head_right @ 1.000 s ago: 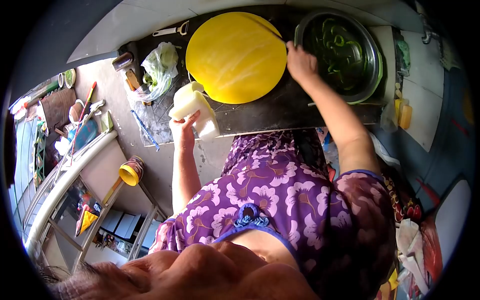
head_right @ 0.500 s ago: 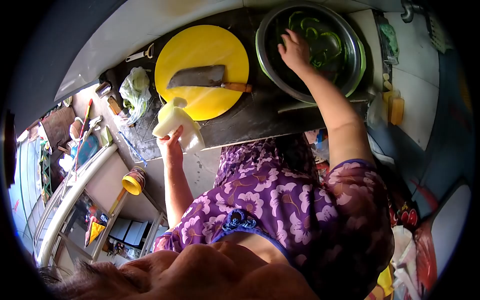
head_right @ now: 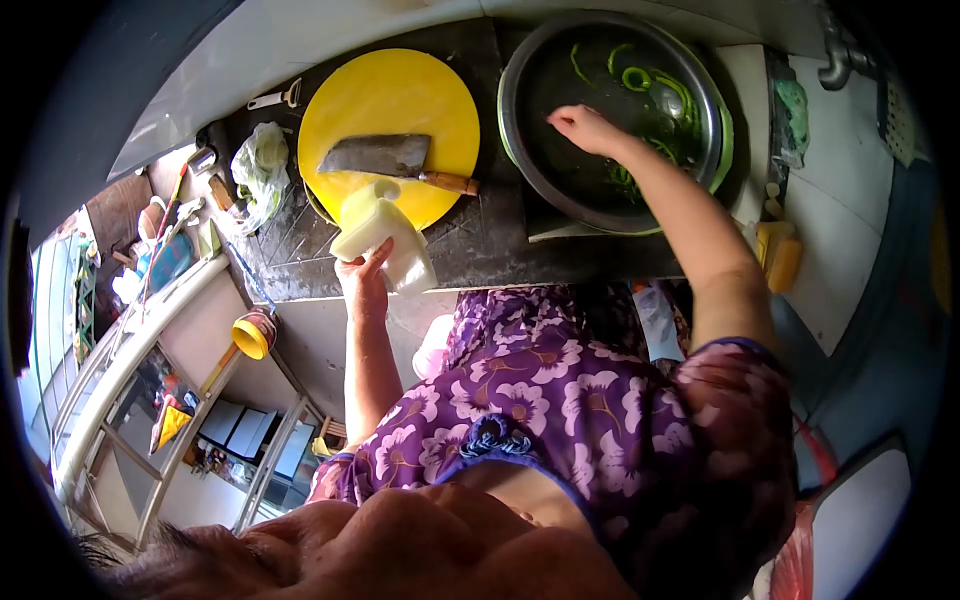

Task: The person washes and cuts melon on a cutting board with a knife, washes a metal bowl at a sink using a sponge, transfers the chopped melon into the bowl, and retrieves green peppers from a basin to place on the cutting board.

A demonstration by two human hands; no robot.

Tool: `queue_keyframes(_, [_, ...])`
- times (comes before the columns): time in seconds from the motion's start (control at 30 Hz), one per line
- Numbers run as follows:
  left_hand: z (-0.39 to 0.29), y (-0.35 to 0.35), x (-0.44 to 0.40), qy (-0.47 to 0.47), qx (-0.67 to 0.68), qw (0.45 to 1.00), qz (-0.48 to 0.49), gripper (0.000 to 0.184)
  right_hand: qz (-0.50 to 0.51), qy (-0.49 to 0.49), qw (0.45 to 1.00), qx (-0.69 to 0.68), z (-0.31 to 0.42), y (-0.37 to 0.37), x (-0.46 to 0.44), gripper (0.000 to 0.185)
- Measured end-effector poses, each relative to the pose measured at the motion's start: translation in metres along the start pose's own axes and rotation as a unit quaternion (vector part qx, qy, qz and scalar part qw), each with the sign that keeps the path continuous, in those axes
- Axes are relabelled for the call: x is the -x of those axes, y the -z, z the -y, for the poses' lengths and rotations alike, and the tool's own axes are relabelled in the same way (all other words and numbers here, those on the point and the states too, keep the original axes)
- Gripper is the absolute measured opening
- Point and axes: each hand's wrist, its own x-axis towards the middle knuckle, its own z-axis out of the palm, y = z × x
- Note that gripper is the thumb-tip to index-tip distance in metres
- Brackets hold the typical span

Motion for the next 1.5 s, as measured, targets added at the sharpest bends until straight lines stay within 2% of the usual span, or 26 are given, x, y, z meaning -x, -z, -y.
queue_keyframes(0.1, [0.0,-0.002,0.006,-0.018,0.016,1.0,-0.011,0.03,-0.174,-0.056,0.961,-0.209,-0.052,-0.033,-0.074,0.039])
queue_keyframes(0.13, [0.001,0.001,0.008,-0.024,0.021,0.999,-0.017,0.03,-0.293,-0.126,0.916,-0.242,-0.053,-0.036,-0.083,0.04])
queue_keyframes(0.2, [0.002,0.007,0.01,-0.033,0.031,0.999,-0.025,0.03,-0.431,-0.193,0.774,-0.422,-0.054,-0.041,-0.088,0.031])
queue_keyframes(0.3, [0.008,0.024,0.007,-0.027,0.03,0.998,-0.038,0.031,-0.259,-0.077,0.666,-0.695,-0.042,-0.048,-0.088,0.036])
queue_keyframes(0.37, [0.009,0.032,0.003,-0.014,0.042,0.998,-0.049,0.031,-0.07,-0.031,0.768,-0.636,0.013,-0.051,-0.058,0.045])
queue_keyframes(0.4, [0.01,0.037,0.001,-0.007,0.027,0.998,-0.054,0.031,0.066,0.059,0.816,-0.572,0.046,-0.057,-0.039,0.051])
queue_keyframes(0.43, [0.01,0.041,-0.002,-0.002,0.012,0.998,-0.057,0.031,0.101,0.065,0.859,-0.498,0.083,-0.071,-0.019,0.052])
queue_keyframes(0.47, [0.009,0.044,-0.007,0.001,-0.003,0.998,-0.058,0.031,0.133,0.119,0.862,-0.474,0.117,-0.087,-0.002,0.05])
queue_keyframes(0.53, [0.007,0.051,-0.013,0.004,-0.02,0.998,-0.06,0.031,0.115,0.146,0.908,-0.376,0.149,-0.105,0.014,0.05])
queue_keyframes(0.57, [0.004,0.053,-0.016,-0.001,-0.025,0.998,-0.062,0.031,0.034,0.186,0.938,-0.291,0.144,-0.104,0.008,0.048])
queue_keyframes(0.6, [0.005,0.056,-0.021,-0.006,-0.032,0.997,-0.065,0.032,-0.063,0.207,0.931,-0.294,0.121,-0.101,-0.005,0.045])
queue_keyframes(0.7, [0.001,0.064,-0.025,-0.015,-0.016,0.997,-0.072,0.033,-0.33,-0.017,0.872,-0.362,0.013,-0.067,-0.045,0.032])
queue_keyframes(0.73, [0.005,0.074,-0.03,-0.016,-0.008,0.997,-0.076,0.033,-0.397,-0.097,0.84,-0.356,-0.026,-0.061,-0.06,0.03])
queue_keyframes(0.8, [0.005,0.085,-0.033,-0.008,-0.02,0.997,-0.078,0.033,-0.446,-0.185,0.75,-0.451,-0.097,-0.034,-0.09,0.03])
queue_keyframes(0.9, [0.007,0.089,-0.034,-0.01,-0.028,0.996,-0.083,0.033,-0.312,-0.088,0.72,-0.614,-0.108,-0.016,-0.09,0.036])
queue_keyframes(0.97, [0.008,0.091,-0.035,-0.012,-0.029,0.996,-0.08,0.033,-0.116,-0.02,0.747,-0.654,-0.05,-0.02,-0.064,0.04])
queue_keyframes(1.0, [0.008,0.094,-0.036,-0.012,-0.027,0.997,-0.078,0.033,0.027,0.027,0.791,-0.61,-0.014,-0.022,-0.048,0.042])
queue_keyframes(1.03, [0.009,0.096,-0.036,-0.012,-0.024,0.997,-0.076,0.033,0.046,0.009,0.826,-0.561,0.032,-0.037,-0.031,0.042])
queue_keyframes(1.1, [0.009,0.1,-0.035,-0.012,-0.025,0.996,-0.081,0.033,0.062,0.074,0.922,-0.376,0.09,-0.082,-0.016,0.04])
queue_keyframes(1.13, [0.008,0.101,-0.037,-0.016,-0.025,0.996,-0.084,0.032,0.012,0.13,0.965,-0.229,0.129,-0.111,-0.004,0.037])
queue_keyframes(1.17, [0.006,0.101,-0.036,-0.017,-0.02,0.996,-0.089,0.032,-0.02,0.162,0.984,-0.067,0.124,-0.14,-0.013,0.036])
queue_keyframes(1.2, [0.004,0.101,-0.035,-0.017,-0.015,0.995,-0.094,0.032,-0.105,0.249,0.947,0.173,0.132,-0.157,-0.014,0.041])
queue_keyframes(1.27, [0.004,0.103,-0.033,-0.021,-0.006,0.995,-0.1,0.033,-0.182,0.24,0.893,0.336,0.149,-0.185,-0.015,0.046])
queue_keyframes(1.37, [0.005,0.108,-0.031,-0.035,0.003,0.994,-0.102,0.035,-0.232,0.217,0.881,0.351,0.149,-0.201,-0.036,0.046])
queue_keyframes(1.47, [0.007,0.117,-0.029,-0.046,0.013,0.992,-0.114,0.034,-0.236,0.216,0.906,0.277,0.169,-0.205,-0.02,0.04])
queue_keyframes(1.5, [0.005,0.119,-0.027,-0.048,0.021,0.992,-0.118,0.033,-0.199,0.207,0.932,0.221,0.179,-0.209,-0.01,0.033])
